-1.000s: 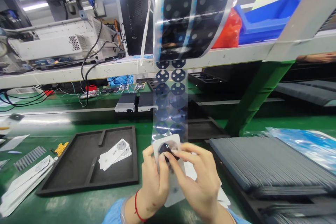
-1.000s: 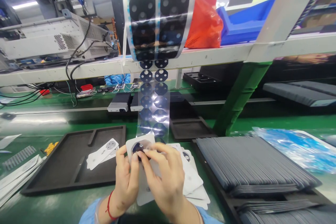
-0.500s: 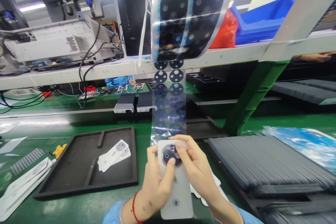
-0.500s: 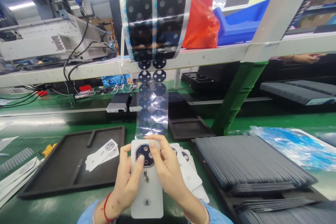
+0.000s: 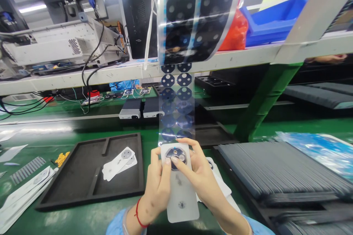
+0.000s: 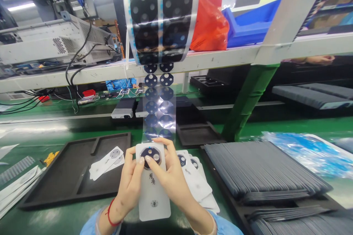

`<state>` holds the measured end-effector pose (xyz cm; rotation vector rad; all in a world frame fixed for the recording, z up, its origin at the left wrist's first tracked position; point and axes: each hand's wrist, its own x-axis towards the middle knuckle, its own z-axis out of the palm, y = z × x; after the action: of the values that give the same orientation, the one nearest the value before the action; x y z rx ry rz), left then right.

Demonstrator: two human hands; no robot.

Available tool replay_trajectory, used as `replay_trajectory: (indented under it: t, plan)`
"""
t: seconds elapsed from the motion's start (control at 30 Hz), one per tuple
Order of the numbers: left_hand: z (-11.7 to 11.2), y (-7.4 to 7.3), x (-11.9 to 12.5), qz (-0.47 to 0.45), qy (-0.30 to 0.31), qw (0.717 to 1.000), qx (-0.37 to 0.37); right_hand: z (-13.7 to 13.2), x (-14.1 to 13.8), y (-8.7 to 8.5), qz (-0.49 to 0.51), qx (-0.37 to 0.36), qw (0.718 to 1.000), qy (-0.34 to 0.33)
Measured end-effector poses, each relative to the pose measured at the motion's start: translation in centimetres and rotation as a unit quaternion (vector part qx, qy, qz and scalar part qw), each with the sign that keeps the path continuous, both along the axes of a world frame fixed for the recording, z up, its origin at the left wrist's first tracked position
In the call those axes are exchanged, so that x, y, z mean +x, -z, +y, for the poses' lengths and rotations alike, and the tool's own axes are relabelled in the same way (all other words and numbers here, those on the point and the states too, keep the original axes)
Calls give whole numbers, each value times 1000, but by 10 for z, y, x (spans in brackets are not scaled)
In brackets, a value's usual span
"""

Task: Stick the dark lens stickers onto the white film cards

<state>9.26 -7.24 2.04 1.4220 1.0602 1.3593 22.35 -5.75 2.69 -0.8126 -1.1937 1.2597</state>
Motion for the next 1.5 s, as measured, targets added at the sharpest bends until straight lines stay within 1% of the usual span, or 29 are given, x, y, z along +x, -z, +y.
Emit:
replay_trajectory:
  t: [0.13, 0.2, 0.27, 0.33, 0.43, 0.57, 0.67, 0.73, 0.8, 0.83, 0.87, 0.9, 0.93, 0.97, 1.0, 1.03, 1.07, 1.1, 1.13, 1.17, 1.2, 1.23, 1.3, 1.4, 1.43, 1.5]
  plan:
    - [-2, 8, 2, 84, 13, 996, 40, 6, 3, 2, 44, -24, 999, 16]
    - [-3, 10, 3, 112, 15, 993, 39, 8, 3, 0, 64, -46, 997, 14]
    - [-4, 9, 2, 118, 16, 992, 32, 9, 4, -2, 74, -61, 995, 15]
    - [-4, 5, 0, 100, 23, 994, 23, 9, 4, -4, 77, -65, 995, 16]
    - [-2, 0, -2, 48, 26, 999, 3, 6, 4, -4, 70, -65, 995, 7]
    - [4, 4, -4, -5, 0, 1000, -26, 1, 2, -3, 49, -65, 996, -27]
    - [9, 5, -7, -15, -23, 999, -23, 3, 0, -2, 29, -42, 998, -33]
    - [14, 0, -17, 22, -18, 1000, -1, 8, 4, -3, 3, -15, 1000, -28]
    - [23, -10, -36, 108, -13, 994, 23, 16, 16, -7, -8, 5, 1000, 3]
    - [29, -15, -50, 168, -22, 985, 28, 20, 25, -9, -3, 7, 999, 34]
    - [37, -18, -65, 236, -45, 971, 18, 25, 37, -11, 3, 4, 998, 70]
    - [47, -19, -82, 309, -81, 948, -11, 30, 51, -12, 6, -1, 994, 106]
    - [57, -17, -99, 392, -111, 911, -61, 35, 66, -12, 0, -10, 991, 136]
    - [68, -11, -115, 471, -121, 865, -122, 42, 81, -11, -22, -23, 988, 153]
    - [78, -3, -130, 498, -130, 842, -162, 50, 96, -8, -65, -36, 984, 161]
    - [88, 7, -143, 514, -134, 824, -196, 59, 109, -2, -132, -45, 976, 165]
    - [97, 20, -154, 528, -138, 805, -232, 69, 119, 5, -216, -48, 961, 168]
    - [105, 32, -164, 538, -141, 788, -264, 80, 127, 13, -318, -46, 931, 174]
    - [110, 44, -171, 547, -141, 774, -286, 91, 131, 23, -417, -51, 890, 179]
    - [115, 55, -176, 553, -140, 765, -298, 102, 132, 33, -463, -56, 866, 178]
    - [118, 64, -181, 558, -138, 760, -304, 111, 130, 42, -493, -59, 851, 173]
    - [120, 71, -184, 561, -134, 758, -304, 118, 125, 52, -507, -60, 844, 161]
    - [123, 80, -189, 563, -126, 761, -297, 127, 113, 68, -512, -54, 848, 127]
    - [127, 84, -193, 549, -116, 779, -280, 131, 99, 83, -515, -47, 851, 88]
    - [128, 84, -193, 539, -114, 789, -273, 131, 97, 85, -515, -50, 851, 90]
    - [129, 81, -192, 508, -110, 814, -258, 131, 98, 84, -509, -58, 850, 118]
